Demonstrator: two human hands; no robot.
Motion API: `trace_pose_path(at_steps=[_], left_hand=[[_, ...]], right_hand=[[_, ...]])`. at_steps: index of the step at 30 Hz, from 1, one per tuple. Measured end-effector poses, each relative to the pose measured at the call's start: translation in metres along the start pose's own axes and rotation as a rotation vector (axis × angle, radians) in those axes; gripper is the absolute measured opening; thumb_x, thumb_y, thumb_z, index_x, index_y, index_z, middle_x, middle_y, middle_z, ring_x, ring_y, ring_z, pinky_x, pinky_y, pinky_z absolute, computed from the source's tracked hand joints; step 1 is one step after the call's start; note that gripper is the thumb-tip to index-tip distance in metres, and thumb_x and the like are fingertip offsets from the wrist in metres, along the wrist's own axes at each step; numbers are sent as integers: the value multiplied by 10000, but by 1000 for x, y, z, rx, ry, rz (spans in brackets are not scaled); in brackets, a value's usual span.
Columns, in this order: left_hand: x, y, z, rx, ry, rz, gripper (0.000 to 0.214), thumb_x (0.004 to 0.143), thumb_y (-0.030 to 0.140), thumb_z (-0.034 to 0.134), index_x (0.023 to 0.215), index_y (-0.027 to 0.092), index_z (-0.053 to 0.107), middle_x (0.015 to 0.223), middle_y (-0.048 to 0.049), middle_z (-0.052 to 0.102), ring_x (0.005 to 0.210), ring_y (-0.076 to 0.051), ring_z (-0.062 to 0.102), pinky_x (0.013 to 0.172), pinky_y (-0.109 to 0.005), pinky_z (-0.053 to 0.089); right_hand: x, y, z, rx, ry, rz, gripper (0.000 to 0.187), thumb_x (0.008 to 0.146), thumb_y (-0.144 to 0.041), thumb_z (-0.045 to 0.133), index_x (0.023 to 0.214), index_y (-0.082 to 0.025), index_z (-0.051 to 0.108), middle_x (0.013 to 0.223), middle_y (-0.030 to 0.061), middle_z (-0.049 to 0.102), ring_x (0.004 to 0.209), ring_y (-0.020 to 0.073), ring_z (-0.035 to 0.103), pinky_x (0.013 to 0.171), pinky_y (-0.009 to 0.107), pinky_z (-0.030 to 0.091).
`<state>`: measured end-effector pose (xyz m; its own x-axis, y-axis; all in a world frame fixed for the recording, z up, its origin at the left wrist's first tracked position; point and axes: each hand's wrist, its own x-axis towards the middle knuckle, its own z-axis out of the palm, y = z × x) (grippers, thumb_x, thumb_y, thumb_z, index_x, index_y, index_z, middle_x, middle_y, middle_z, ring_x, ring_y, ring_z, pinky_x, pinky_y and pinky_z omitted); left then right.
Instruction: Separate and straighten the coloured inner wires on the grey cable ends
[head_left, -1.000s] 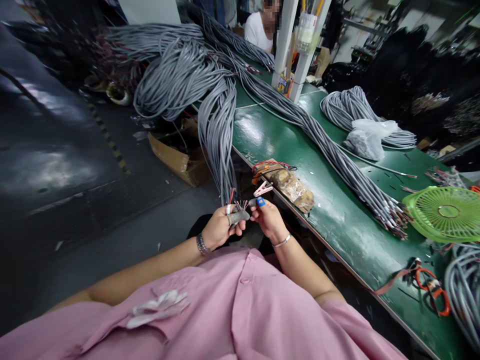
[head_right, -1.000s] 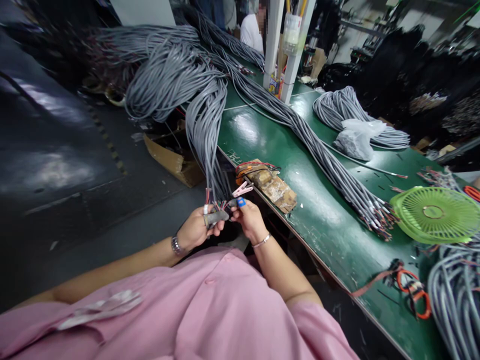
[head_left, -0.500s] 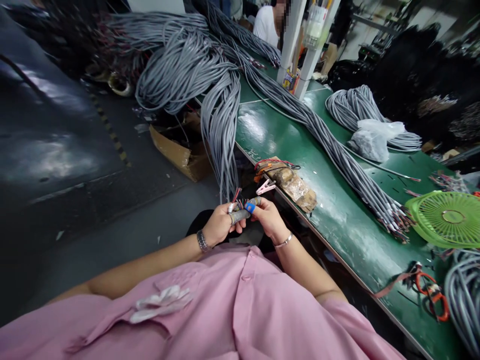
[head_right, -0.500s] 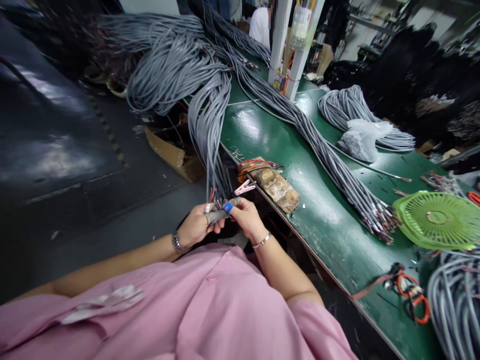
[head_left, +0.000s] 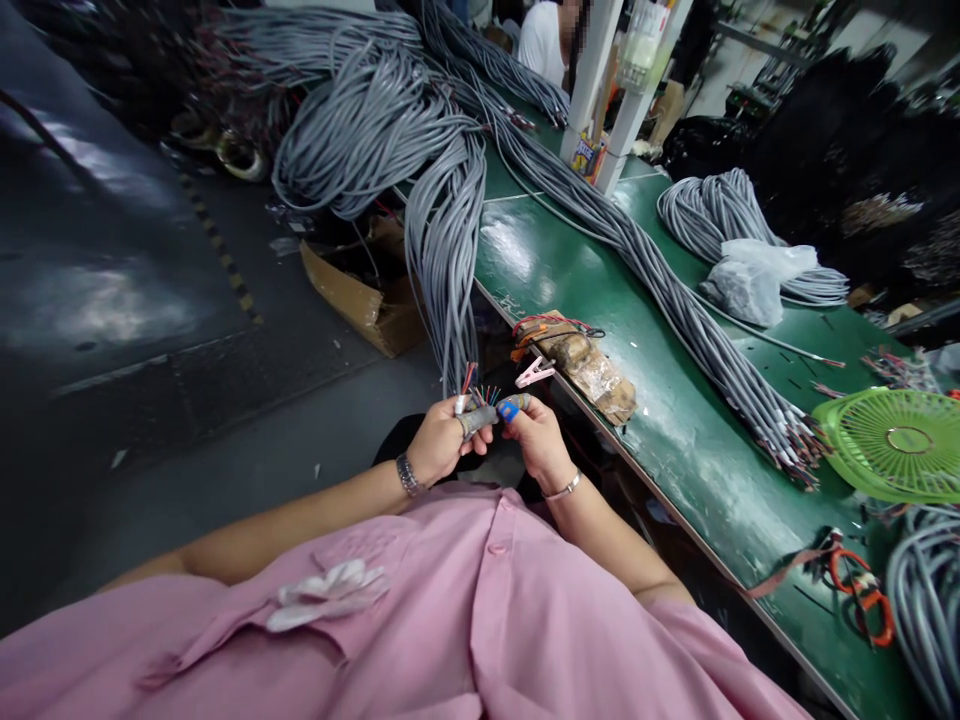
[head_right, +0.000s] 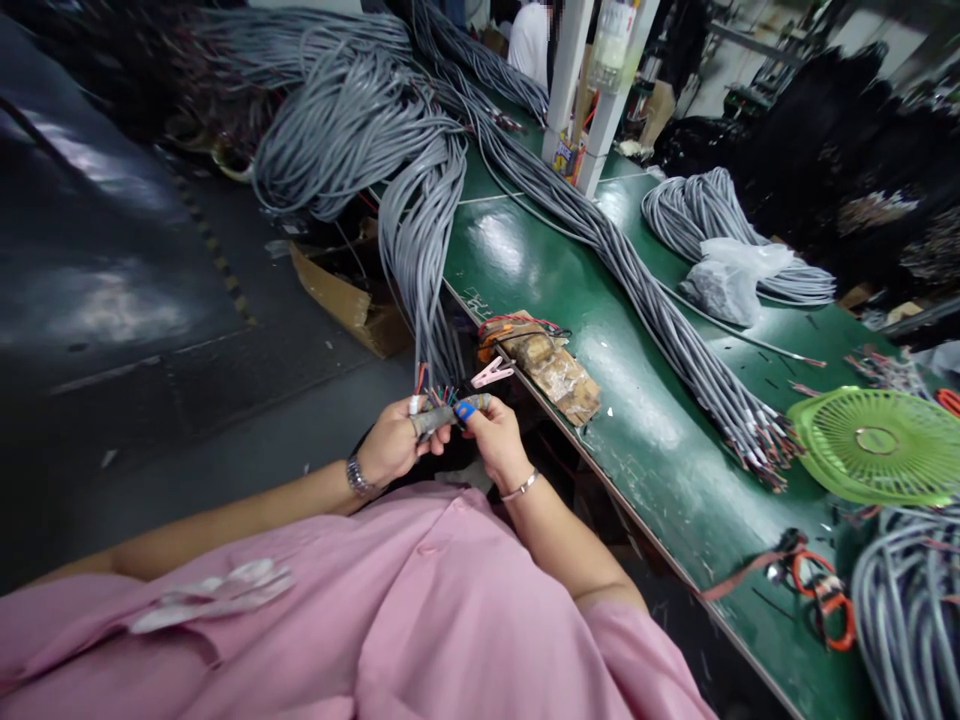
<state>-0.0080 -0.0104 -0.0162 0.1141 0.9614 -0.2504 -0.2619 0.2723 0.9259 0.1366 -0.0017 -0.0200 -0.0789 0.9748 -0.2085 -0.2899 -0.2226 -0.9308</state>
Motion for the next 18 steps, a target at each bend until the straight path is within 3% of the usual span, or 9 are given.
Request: trace_pose_path(at_steps=[7, 12, 18], left_hand=[[0, 7, -3, 29, 31, 20, 192, 706, 298, 682, 666, 141, 579, 492, 7, 595, 334, -72, 483, 316, -172, 250], [0, 12, -7, 18, 23, 23, 191, 694, 300, 691, 679, 130, 603, 475, 15, 579, 324, -66, 455, 314, -166, 267], [4, 28, -2, 9, -175, -37, 238, 700, 345, 694, 715, 118, 624, 442, 15, 561, 296, -69, 420, 294, -169, 271]], right_hand=[[0, -1, -6, 79, -68, 13, 230, 732, -384, 715, 783, -169, 654, 613, -42, 515, 518, 68, 429, 533, 222, 424], [3, -1, -19, 218, -15, 41, 304, 763, -468, 678, 793, -168, 637, 666, -29, 550, 515, 60, 438, 514, 206, 444], [21, -6, -32, 319, -33, 75, 502, 787, -636, 564, 889, -156, 670, 763, 18, 621, 546, 72, 490, 516, 206, 487]])
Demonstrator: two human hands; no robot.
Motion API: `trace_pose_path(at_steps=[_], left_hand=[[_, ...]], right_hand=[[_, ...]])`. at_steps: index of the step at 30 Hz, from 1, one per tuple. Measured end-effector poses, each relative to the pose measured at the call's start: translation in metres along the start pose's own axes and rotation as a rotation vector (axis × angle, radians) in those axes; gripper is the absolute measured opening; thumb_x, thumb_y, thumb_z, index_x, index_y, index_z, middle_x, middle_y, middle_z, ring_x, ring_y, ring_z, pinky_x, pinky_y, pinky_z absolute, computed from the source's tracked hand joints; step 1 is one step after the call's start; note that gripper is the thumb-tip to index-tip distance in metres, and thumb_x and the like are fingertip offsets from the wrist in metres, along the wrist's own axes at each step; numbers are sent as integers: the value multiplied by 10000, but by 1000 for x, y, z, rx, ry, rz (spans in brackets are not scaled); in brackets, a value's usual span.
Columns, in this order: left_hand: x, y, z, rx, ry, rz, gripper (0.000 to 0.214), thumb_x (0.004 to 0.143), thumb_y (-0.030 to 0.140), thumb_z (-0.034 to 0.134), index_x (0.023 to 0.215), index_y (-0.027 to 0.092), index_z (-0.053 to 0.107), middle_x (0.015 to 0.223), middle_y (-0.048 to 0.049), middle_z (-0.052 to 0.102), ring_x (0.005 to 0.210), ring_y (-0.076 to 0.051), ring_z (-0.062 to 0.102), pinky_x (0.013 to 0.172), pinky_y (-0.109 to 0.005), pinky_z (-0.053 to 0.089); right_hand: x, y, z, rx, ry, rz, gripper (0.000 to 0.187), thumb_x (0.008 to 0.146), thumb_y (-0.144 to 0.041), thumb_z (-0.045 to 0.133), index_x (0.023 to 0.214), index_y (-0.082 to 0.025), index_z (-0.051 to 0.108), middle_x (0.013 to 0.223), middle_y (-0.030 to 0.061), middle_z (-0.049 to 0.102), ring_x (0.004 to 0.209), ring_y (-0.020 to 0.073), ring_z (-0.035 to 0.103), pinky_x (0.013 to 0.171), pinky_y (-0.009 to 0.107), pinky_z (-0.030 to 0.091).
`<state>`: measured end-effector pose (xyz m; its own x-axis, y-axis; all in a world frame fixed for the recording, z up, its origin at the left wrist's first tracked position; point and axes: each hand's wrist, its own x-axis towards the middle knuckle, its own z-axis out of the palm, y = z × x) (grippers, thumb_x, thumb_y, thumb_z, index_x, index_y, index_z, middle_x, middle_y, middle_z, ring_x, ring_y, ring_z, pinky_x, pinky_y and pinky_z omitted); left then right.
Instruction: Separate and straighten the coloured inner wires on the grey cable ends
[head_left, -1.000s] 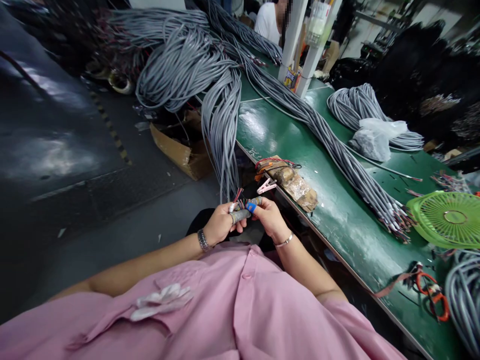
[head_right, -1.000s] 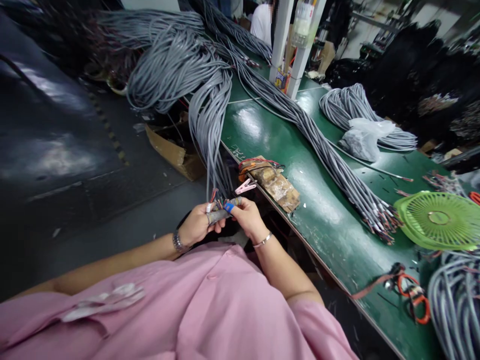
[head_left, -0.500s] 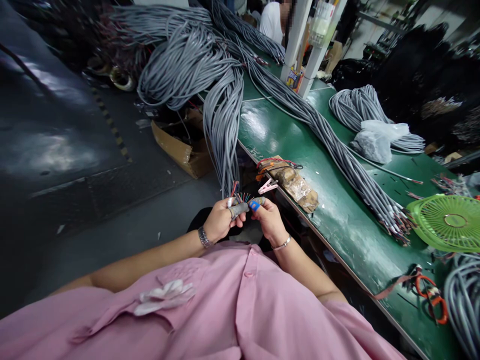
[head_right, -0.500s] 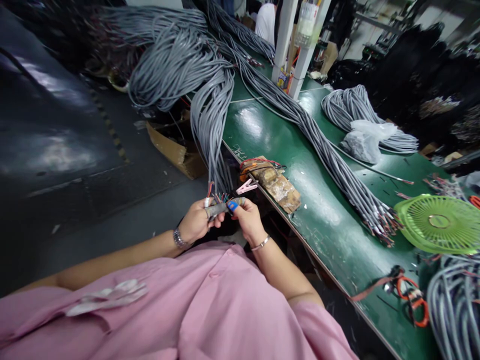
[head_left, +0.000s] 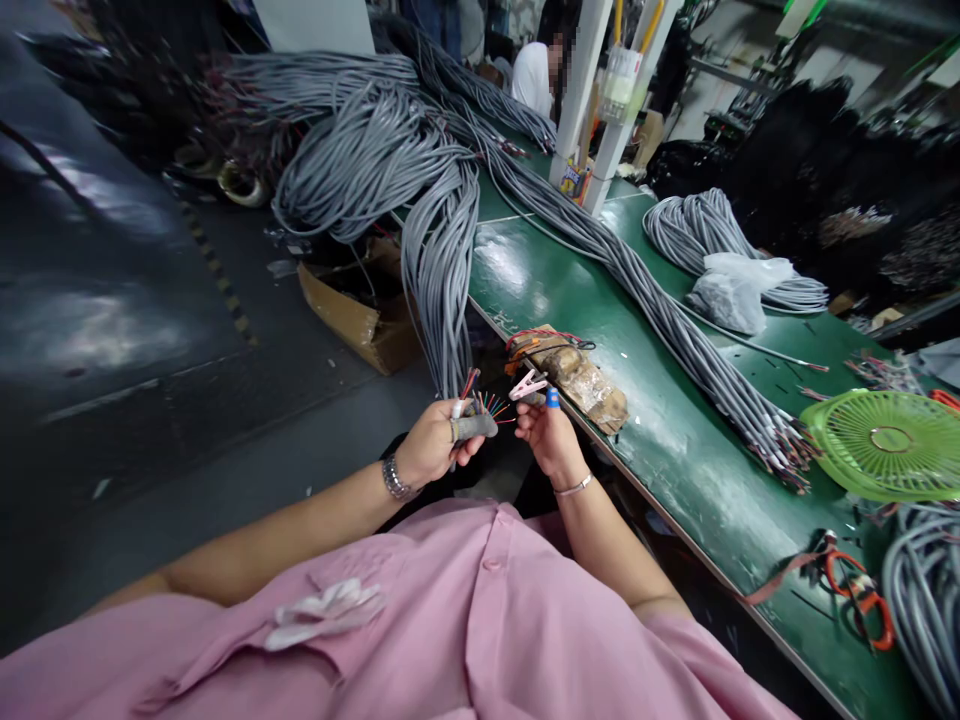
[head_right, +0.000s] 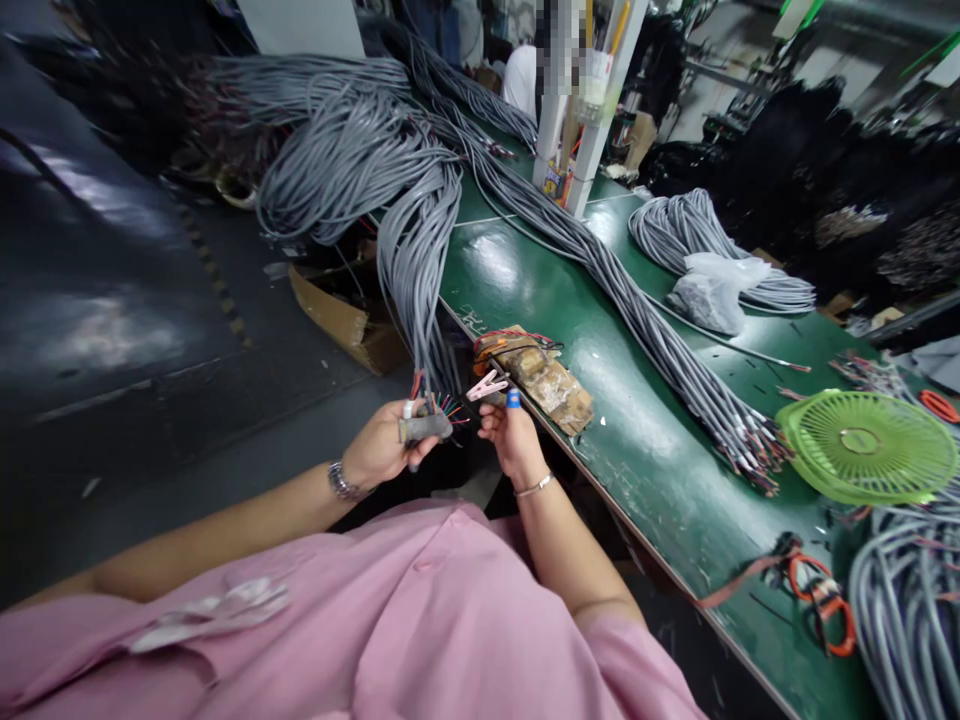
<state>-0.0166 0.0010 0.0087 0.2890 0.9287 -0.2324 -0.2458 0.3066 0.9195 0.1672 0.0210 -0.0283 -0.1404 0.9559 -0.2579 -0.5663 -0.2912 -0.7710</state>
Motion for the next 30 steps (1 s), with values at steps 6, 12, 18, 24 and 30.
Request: trace_pose_path(at_steps=[6, 12, 18, 24, 30], left_hand=[[19, 3, 4, -26, -115, -14, 239, 725, 334, 694, 730, 107, 620, 420, 22, 544, 286, -55, 396, 300, -159, 246], [24, 1, 8, -17, -125, -58, 249, 707, 329, 708, 707, 101, 609, 419, 17, 545, 276, -57, 397, 289, -164, 238], [23, 1, 11, -1, -116, -76, 284, 681, 363, 727, 665, 111, 599, 399, 17, 534, 261, -61, 392, 282, -171, 217], [26, -5, 11, -6, -116, -70, 272, 689, 363, 717, 669, 119, 600, 395, 18, 531, 261, -62, 376, 286, -177, 222], [22, -2, 9, 8, -92, -69, 275, 666, 368, 720, 654, 125, 591, 398, 18, 534, 263, -60, 371, 286, -177, 220]], right_hand=[[11, -15, 12, 23, -155, -43, 482, 823, -599, 554, 997, -165, 672, 837, 32, 663, 598, 79, 522, 563, 202, 512], [13, -11, 22, 142, -66, -34, 396, 793, -523, 650, 891, -142, 686, 708, 1, 622, 553, 70, 503, 535, 190, 508], [15, -7, 29, 199, 29, -114, 352, 768, -487, 696, 809, -138, 682, 643, -18, 580, 512, 55, 449, 485, 161, 458], [15, -5, 27, 192, -10, -100, 385, 792, -530, 650, 813, -146, 674, 640, -13, 584, 511, 68, 470, 485, 177, 450], [10, -7, 22, 203, -85, 36, 584, 822, -686, 463, 953, -157, 671, 773, 36, 662, 598, 109, 578, 549, 230, 499]])
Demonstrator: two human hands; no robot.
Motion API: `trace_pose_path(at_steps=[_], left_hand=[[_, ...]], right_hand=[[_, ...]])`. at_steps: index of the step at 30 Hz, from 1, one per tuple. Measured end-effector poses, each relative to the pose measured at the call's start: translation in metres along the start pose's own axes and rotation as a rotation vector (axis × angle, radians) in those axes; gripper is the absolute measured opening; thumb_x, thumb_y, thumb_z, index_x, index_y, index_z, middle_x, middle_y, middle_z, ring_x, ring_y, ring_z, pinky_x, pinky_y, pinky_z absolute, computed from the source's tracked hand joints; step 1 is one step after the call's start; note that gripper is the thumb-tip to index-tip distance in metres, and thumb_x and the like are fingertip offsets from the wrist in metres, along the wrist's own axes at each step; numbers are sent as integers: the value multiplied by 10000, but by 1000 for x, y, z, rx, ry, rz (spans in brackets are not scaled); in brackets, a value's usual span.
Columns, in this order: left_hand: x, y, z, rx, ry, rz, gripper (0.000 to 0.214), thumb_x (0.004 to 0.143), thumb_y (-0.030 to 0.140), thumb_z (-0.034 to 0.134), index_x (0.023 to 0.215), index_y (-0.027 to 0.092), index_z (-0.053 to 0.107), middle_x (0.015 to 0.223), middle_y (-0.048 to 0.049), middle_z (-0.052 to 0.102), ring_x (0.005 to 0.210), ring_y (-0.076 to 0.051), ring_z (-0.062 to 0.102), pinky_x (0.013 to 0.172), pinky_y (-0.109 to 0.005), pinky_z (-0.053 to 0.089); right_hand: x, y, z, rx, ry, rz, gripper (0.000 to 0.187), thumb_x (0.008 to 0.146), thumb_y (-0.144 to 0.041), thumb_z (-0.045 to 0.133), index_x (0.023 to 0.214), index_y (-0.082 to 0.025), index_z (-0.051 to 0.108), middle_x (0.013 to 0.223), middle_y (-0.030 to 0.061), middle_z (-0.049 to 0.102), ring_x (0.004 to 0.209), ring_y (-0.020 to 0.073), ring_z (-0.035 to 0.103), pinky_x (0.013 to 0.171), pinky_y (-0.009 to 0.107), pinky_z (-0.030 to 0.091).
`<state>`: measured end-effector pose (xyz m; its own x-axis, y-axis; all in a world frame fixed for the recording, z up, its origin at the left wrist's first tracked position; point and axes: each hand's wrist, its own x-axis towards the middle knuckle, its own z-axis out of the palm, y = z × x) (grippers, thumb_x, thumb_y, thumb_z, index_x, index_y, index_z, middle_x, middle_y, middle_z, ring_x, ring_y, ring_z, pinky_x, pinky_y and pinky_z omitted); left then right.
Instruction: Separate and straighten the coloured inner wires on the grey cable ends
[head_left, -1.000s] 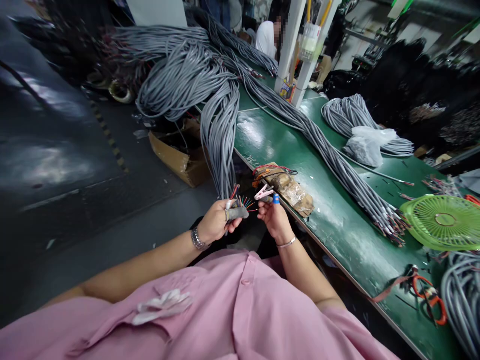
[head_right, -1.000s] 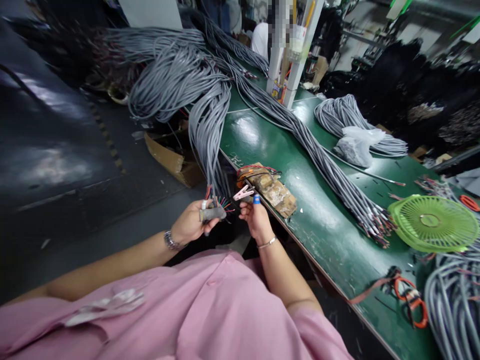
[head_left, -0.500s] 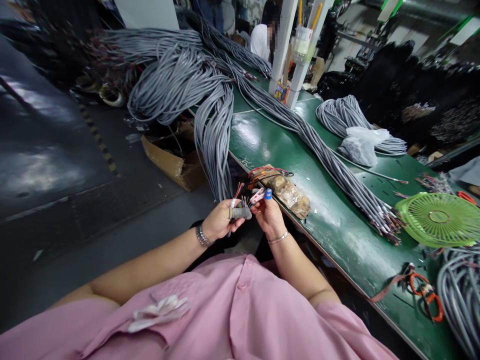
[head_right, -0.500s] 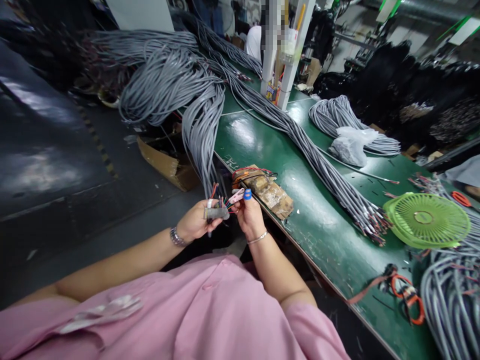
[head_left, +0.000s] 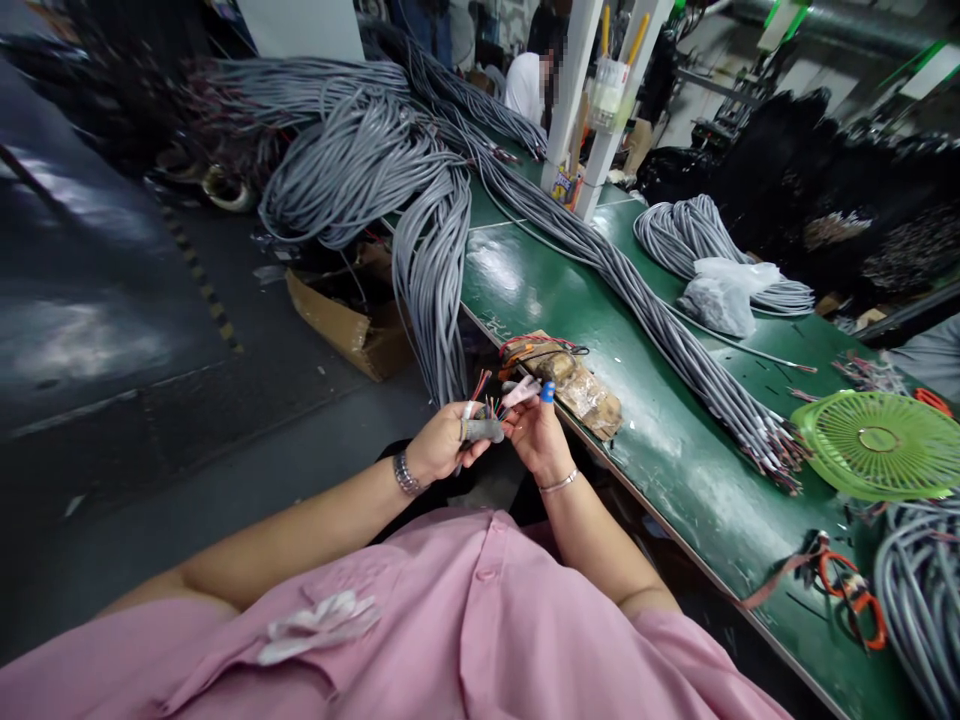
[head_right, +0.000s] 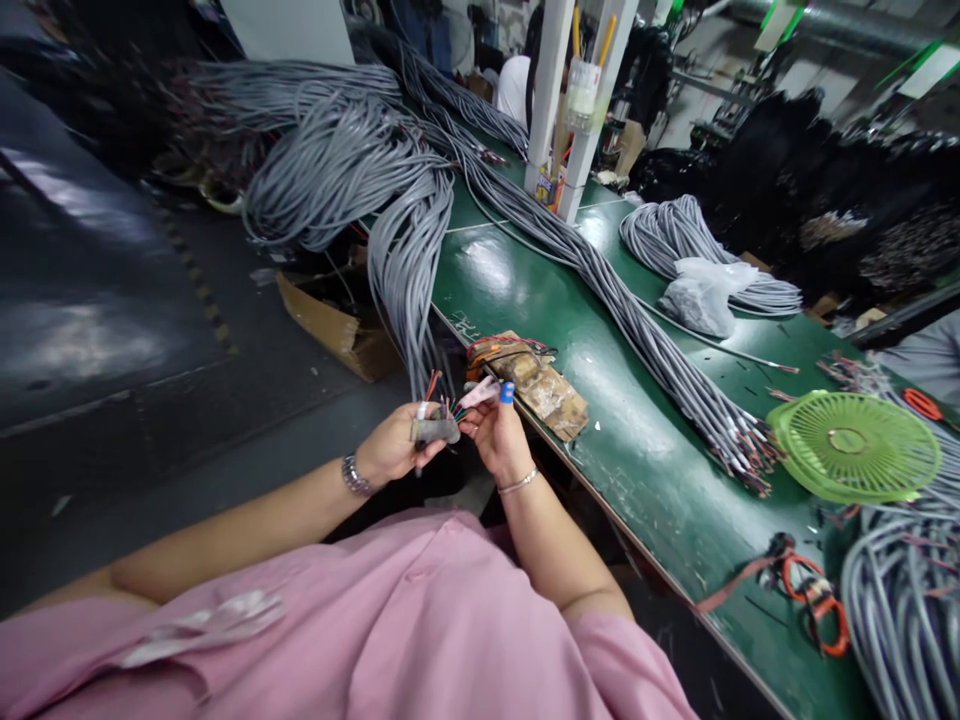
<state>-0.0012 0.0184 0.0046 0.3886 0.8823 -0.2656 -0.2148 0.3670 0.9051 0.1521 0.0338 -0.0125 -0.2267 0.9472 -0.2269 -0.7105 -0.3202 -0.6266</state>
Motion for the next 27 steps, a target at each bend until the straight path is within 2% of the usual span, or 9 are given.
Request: trace_pose_path(at_steps=[4, 7, 9, 16, 19, 23, 27], left_hand=[[-8, 2, 0, 13, 8, -11, 251, 662, 351, 710, 652, 132, 588, 398, 24, 532, 265, -60, 373, 282, -175, 217], [-10, 1, -1, 20, 30, -13, 227, 671, 331, 698, 645, 136, 585, 403, 25, 537, 268, -62, 380, 283, -176, 228], [-11, 1, -1, 13, 46, -10, 211, 675, 315, 693, 646, 137, 583, 410, 24, 543, 270, -63, 385, 284, -177, 232], [-8, 4, -2, 15, 43, 8, 242, 686, 342, 706, 651, 134, 588, 410, 23, 540, 270, -63, 389, 287, -180, 226], [-4, 5, -3, 22, 12, 26, 253, 688, 353, 715, 670, 127, 601, 410, 24, 538, 273, -62, 392, 294, -180, 230], [4, 6, -4, 29, -29, 48, 247, 697, 350, 702, 697, 116, 623, 410, 24, 533, 276, -61, 393, 301, -182, 242], [9, 5, -1, 26, -43, 49, 260, 689, 354, 711, 676, 115, 609, 411, 22, 532, 275, -57, 385, 300, -180, 230]], right_hand=[[-6, -4, 1, 6, -35, 25, 512, 832, -637, 506, 931, -160, 666, 803, 32, 663, 609, 99, 569, 576, 229, 509], [-9, -4, 2, -32, -25, -31, 344, 829, -497, 613, 930, -173, 664, 797, 12, 653, 612, 85, 548, 585, 211, 506], [-10, -3, 3, -61, -2, -79, 298, 819, -449, 642, 928, -173, 665, 780, 2, 641, 601, 78, 535, 577, 200, 505], [-5, -7, 2, -105, 100, -18, 430, 778, -581, 626, 888, -166, 639, 724, -8, 614, 546, 77, 533, 514, 210, 517], [-6, -10, 3, -131, 114, -34, 398, 760, -551, 667, 856, -166, 632, 695, -20, 604, 544, 74, 528, 524, 208, 521], [-8, -10, 4, -96, 75, -62, 380, 774, -515, 672, 908, -159, 658, 749, 5, 638, 613, 86, 557, 579, 207, 525], [-7, -6, 6, -79, 87, -117, 310, 792, -465, 674, 838, -160, 666, 743, 8, 643, 623, 89, 550, 595, 203, 506]])
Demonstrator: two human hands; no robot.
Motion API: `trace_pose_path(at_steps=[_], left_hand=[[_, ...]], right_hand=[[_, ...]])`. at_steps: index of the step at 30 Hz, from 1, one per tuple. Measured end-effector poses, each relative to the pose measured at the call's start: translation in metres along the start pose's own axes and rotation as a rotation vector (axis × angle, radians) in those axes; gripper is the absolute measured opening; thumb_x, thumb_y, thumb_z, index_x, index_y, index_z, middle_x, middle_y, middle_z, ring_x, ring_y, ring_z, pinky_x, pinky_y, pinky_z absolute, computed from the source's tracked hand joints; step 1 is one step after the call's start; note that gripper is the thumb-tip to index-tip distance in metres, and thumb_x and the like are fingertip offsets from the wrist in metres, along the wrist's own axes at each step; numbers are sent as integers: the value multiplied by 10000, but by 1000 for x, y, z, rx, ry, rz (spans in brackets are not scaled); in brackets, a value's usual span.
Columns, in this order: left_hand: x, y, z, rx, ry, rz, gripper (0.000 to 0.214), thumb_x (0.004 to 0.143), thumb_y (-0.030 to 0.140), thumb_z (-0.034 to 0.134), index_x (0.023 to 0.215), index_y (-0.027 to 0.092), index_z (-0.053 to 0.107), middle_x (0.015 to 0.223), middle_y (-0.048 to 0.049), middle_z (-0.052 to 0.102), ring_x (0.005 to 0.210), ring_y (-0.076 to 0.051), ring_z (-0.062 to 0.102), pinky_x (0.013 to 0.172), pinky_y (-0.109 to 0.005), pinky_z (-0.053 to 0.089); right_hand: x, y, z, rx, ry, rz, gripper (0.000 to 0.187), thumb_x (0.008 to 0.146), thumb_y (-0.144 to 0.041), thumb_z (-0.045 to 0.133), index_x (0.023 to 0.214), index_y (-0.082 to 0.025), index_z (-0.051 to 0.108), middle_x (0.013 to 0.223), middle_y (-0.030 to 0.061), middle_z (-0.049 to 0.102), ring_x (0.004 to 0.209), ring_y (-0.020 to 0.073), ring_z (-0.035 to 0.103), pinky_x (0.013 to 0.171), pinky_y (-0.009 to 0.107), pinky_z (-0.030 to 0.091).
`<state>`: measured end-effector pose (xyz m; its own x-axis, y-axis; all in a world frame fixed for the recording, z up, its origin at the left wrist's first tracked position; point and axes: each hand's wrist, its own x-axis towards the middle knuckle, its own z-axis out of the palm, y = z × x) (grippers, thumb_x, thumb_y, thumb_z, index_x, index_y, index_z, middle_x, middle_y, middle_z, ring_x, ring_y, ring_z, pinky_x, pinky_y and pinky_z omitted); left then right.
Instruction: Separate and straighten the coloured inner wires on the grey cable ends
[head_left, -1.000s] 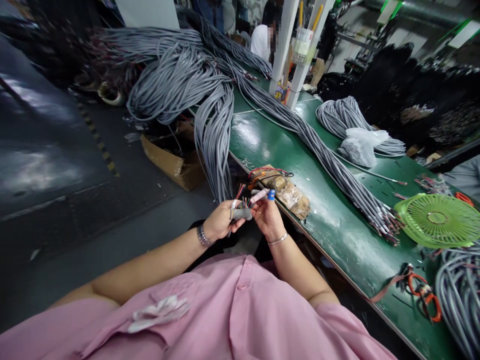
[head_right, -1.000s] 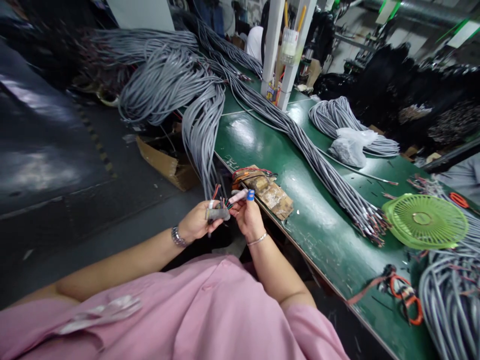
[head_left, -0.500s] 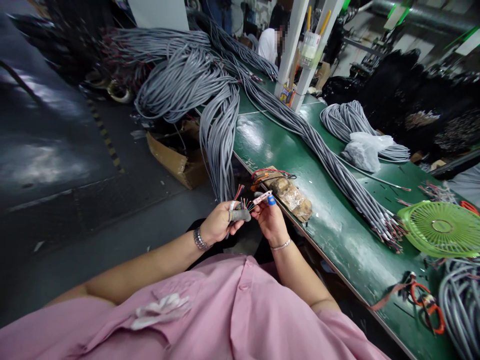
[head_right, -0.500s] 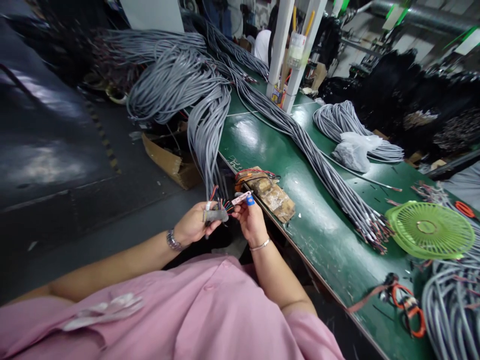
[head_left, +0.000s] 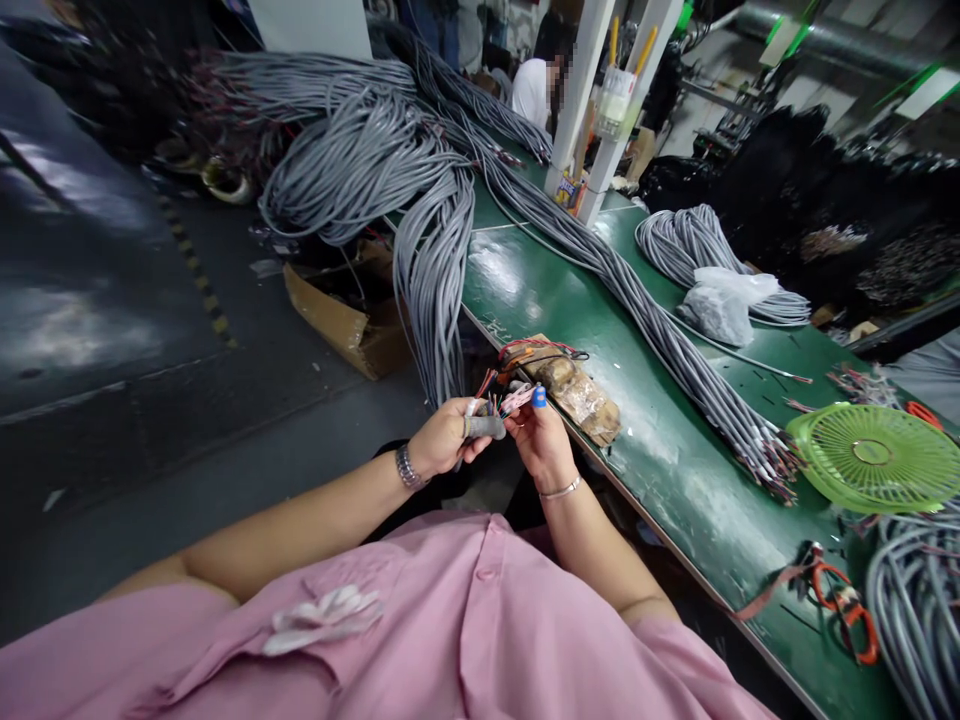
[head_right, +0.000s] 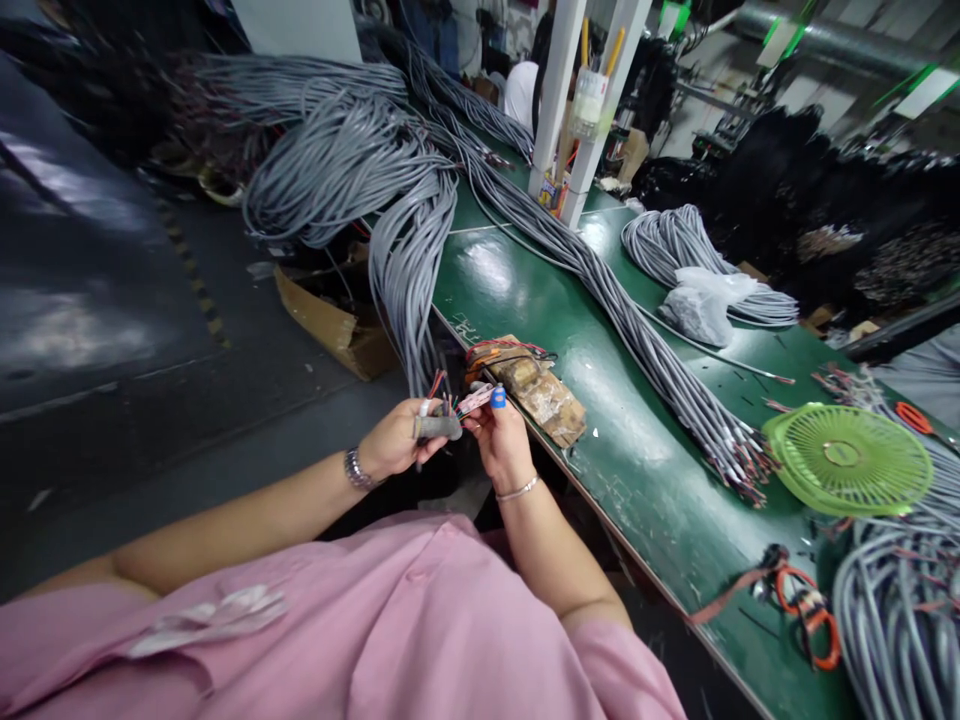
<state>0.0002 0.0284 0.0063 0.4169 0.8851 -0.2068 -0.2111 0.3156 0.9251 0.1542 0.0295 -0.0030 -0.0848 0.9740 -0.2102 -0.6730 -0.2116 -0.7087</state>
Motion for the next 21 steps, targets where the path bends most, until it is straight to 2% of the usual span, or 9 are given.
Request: trace_pose_path(at_steps=[6, 13, 21], left_hand=[[-1, -1, 2, 11, 14, -35, 245, 682, 326, 719, 651, 125, 583, 401, 29, 520, 268, -51, 367, 294, -176, 202], [-4, -1, 0, 9, 22, -51, 246, 672, 338, 721, 653, 131, 591, 396, 29, 519, 265, -54, 362, 289, -179, 206], [-17, -6, -4, 23, 38, -41, 251, 677, 348, 715, 650, 127, 599, 398, 24, 516, 272, -56, 370, 287, -175, 208]], right_hand=[[1, 2, 4, -19, 0, -52, 314, 798, -483, 661, 822, -170, 666, 736, 9, 637, 618, 97, 539, 572, 205, 471], [0, 2, -1, 11, -31, 86, 427, 813, -579, 585, 903, -169, 662, 797, 29, 672, 634, 108, 581, 588, 233, 503], [-3, 1, -3, -35, -37, 2, 272, 807, -431, 653, 886, -171, 661, 761, 7, 643, 621, 93, 554, 592, 222, 514]])
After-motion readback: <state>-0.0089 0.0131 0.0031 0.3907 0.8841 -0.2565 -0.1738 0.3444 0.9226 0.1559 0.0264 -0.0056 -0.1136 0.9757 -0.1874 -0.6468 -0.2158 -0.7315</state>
